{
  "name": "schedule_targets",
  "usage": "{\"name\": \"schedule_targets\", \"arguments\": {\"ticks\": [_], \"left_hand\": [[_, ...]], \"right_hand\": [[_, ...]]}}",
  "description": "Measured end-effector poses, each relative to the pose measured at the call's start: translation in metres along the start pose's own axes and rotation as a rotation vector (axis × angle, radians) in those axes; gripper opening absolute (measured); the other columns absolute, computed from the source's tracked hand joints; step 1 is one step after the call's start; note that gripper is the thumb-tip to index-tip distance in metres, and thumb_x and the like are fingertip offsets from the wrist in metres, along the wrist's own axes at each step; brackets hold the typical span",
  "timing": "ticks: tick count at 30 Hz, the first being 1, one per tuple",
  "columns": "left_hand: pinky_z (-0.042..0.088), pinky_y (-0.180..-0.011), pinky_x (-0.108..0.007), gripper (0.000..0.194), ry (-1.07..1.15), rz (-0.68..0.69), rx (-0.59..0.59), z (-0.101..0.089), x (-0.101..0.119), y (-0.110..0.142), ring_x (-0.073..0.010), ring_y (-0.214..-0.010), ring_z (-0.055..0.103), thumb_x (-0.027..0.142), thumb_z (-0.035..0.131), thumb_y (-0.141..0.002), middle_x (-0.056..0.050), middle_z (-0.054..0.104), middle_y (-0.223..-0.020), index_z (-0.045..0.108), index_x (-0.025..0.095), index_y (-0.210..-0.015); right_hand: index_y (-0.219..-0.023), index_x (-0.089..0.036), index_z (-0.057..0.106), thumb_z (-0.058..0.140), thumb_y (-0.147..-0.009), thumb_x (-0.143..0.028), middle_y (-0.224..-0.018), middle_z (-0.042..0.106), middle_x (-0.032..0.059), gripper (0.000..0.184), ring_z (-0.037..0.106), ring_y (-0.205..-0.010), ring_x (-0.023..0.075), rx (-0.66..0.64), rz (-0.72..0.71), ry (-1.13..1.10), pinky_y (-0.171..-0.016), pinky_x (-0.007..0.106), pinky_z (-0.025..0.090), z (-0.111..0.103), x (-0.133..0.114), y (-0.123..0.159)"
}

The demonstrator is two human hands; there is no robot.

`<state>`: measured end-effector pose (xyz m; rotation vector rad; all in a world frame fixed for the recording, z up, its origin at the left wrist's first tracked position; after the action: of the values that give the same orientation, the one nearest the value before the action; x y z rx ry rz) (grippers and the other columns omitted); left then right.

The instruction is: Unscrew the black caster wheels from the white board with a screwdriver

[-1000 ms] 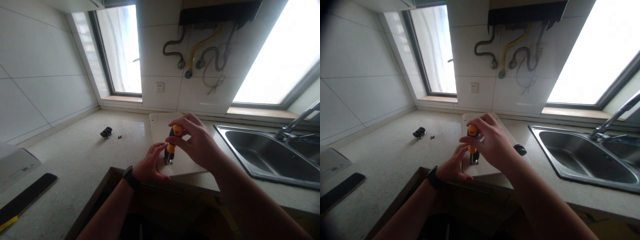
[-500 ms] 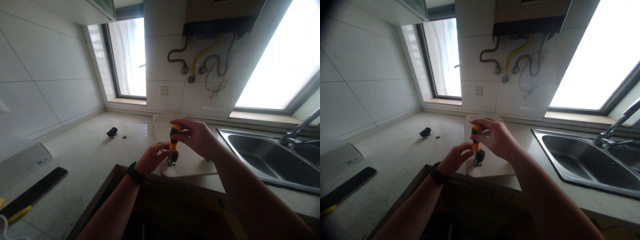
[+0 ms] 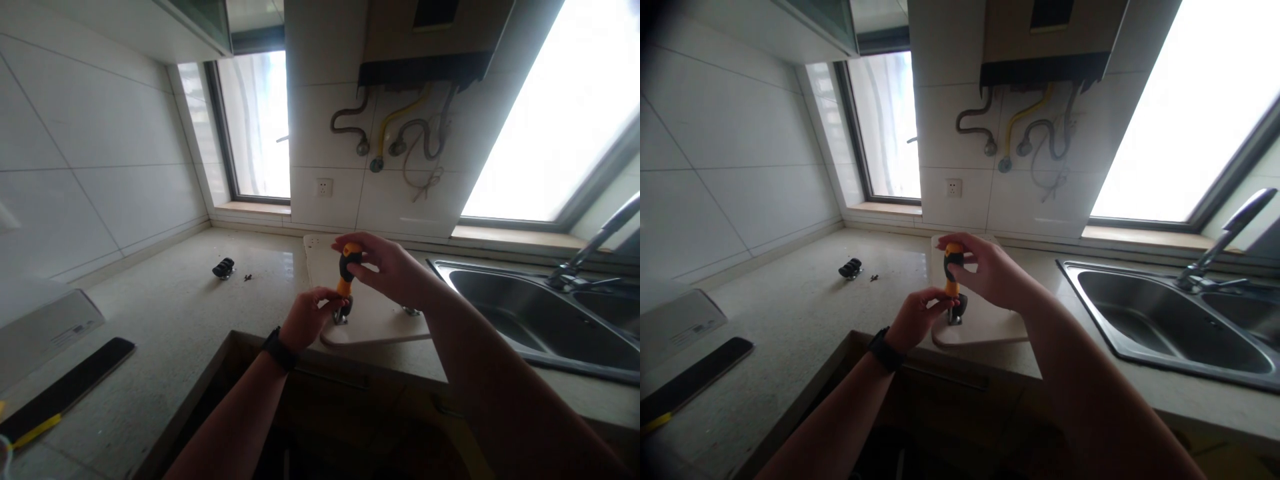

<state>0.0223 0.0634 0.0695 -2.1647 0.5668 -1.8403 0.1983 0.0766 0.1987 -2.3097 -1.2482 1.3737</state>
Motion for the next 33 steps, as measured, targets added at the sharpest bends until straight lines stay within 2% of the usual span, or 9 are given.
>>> {"name": "schedule_targets", "arguments": {"ticks": [3,6,8,12,17,19,23,28,33], "left_hand": [[0.057,-0.094,-0.039,0.012,-0.048,0.011,0.017,0.001,-0.001,0.0,-0.024,-0.098,0.076,0.025,0.075,-0.09,-0.007,0.083,-0.103,0.081,0.021,-0.099],[0.057,-0.091,-0.038,0.011,-0.09,0.003,0.045,0.001,-0.001,0.0,-0.0239,-0.095,0.077,0.027,0.075,-0.09,-0.007,0.083,-0.1,0.08,0.021,-0.097],[0.057,-0.086,-0.037,0.01,-0.106,-0.011,0.075,0.001,-0.001,0.0,-0.0235,-0.09,0.077,0.028,0.077,-0.089,-0.007,0.083,-0.095,0.08,0.02,-0.094],[0.057,-0.081,-0.036,0.009,-0.105,-0.036,0.125,0.004,-0.002,-0.002,-0.0227,-0.083,0.076,0.026,0.08,-0.085,-0.006,0.081,-0.088,0.077,0.018,-0.087],[0.055,-0.078,-0.035,0.011,-0.089,-0.049,0.131,0.008,-0.003,-0.003,-0.0215,-0.08,0.073,0.027,0.081,-0.084,-0.006,0.08,-0.085,0.074,0.018,-0.084],[0.054,-0.078,-0.035,0.011,-0.097,-0.044,0.135,0.008,-0.003,-0.003,-0.0209,-0.079,0.072,0.026,0.081,-0.084,-0.005,0.079,-0.084,0.074,0.018,-0.083],[0.052,-0.077,-0.033,0.014,-0.074,-0.046,0.153,0.009,-0.005,-0.003,-0.0189,-0.078,0.07,0.026,0.082,-0.083,-0.005,0.077,-0.082,0.072,0.018,-0.081],[0.049,-0.068,-0.028,0.023,-0.039,-0.036,0.157,0.008,-0.011,-0.004,-0.0147,-0.071,0.062,0.033,0.085,-0.08,-0.002,0.071,-0.077,0.068,0.018,-0.081],[0.053,-0.075,-0.031,0.024,-0.015,-0.024,0.01,0.005,-0.01,-0.002,-0.0172,-0.08,0.067,0.037,0.077,-0.089,-0.006,0.078,-0.096,0.074,0.018,-0.103]], "right_hand": [[-0.113,-0.024,0.073,0.078,-0.083,-0.037,-0.118,0.066,0.0097,0.033,0.069,-0.101,0.0227,0.108,0.055,0.179,-0.087,0.043,0.063,0.002,-0.001,-0.004],[-0.112,-0.023,0.074,0.078,-0.082,-0.033,-0.106,0.069,0.0072,0.032,0.071,-0.09,0.0208,0.1,0.106,0.142,-0.085,0.043,0.063,0.001,-0.004,-0.006],[-0.12,-0.023,0.07,0.074,-0.084,-0.027,-0.104,0.072,0.0065,0.036,0.073,-0.092,0.0207,0.069,0.131,0.068,-0.088,0.043,0.063,-0.001,-0.007,-0.006],[-0.126,-0.019,0.064,0.069,-0.083,-0.02,-0.116,0.073,0.0092,0.043,0.073,-0.104,0.0214,0.037,0.106,-0.017,-0.097,0.043,0.061,-0.003,-0.007,-0.004],[-0.11,-0.021,0.067,0.079,-0.08,-0.044,-0.112,0.069,0.0097,0.039,0.07,-0.095,0.023,0.15,0.155,0.156,-0.081,0.042,0.062,-0.001,0.0,-0.005],[-0.105,-0.022,0.069,0.083,-0.077,-0.047,-0.107,0.07,0.0087,0.04,0.069,-0.087,0.0222,0.169,0.177,0.234,-0.076,0.041,0.061,-0.001,0.002,-0.006],[-0.112,-0.023,0.071,0.084,-0.077,-0.036,-0.097,0.074,0.0059,0.039,0.072,-0.084,0.0221,0.154,0.198,0.162,-0.076,0.04,0.062,-0.002,0.0,-0.006],[-0.124,-0.022,0.067,0.07,-0.083,-0.02,-0.116,0.074,0.0078,0.041,0.073,-0.105,0.0225,0.028,0.111,0.064,-0.095,0.041,0.061,-0.006,-0.008,-0.004],[-0.12,-0.02,0.063,0.059,-0.078,-0.006,-0.119,0.071,0.0077,0.045,0.07,-0.111,0.0205,-0.082,0.025,-0.003,-0.098,0.038,0.059,-0.008,-0.008,-0.002]]}}
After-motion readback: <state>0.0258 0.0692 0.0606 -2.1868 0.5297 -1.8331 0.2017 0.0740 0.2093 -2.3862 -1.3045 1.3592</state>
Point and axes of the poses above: each hand's wrist, its own y-axis away from the middle knuckle, its own z-axis out of the palm, x = y × z, the point moved 1 cm from there along -y, towards the middle knuckle
